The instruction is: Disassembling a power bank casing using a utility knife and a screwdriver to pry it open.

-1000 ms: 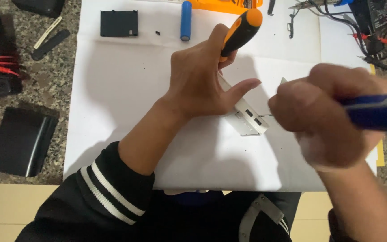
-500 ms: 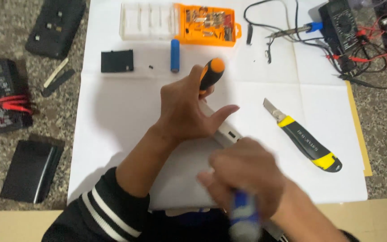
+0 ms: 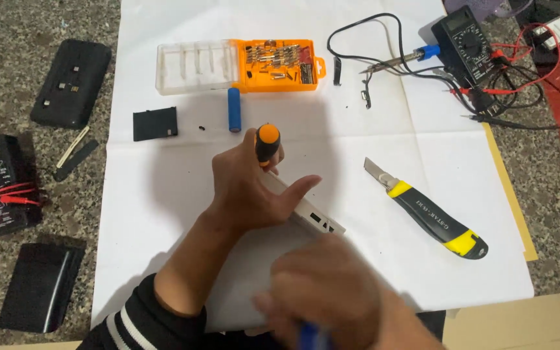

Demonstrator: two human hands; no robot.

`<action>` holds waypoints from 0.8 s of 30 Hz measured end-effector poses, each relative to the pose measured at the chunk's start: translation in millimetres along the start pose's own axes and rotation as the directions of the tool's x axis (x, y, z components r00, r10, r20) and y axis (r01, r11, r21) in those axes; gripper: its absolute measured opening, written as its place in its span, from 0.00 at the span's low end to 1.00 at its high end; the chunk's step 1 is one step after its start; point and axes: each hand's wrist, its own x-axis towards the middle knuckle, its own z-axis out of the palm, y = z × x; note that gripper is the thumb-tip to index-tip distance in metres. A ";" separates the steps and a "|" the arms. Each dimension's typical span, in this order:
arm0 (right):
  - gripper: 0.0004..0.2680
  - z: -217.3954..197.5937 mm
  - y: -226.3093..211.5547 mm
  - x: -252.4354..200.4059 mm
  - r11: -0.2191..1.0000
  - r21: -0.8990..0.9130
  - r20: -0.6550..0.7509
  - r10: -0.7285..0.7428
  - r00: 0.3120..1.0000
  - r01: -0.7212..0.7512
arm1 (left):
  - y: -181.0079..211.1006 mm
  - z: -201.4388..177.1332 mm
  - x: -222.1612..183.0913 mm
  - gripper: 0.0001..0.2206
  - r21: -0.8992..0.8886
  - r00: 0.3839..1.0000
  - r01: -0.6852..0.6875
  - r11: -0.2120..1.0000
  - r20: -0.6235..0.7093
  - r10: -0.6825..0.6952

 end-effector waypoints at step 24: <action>0.11 -47.1 16.2 -24.9 0.738 0.636 -0.436 0.586 0.683 -0.226 | -4.3 2.3 0.3 0.28 -0.021 0.995 -0.097 0.995 -0.033 0.097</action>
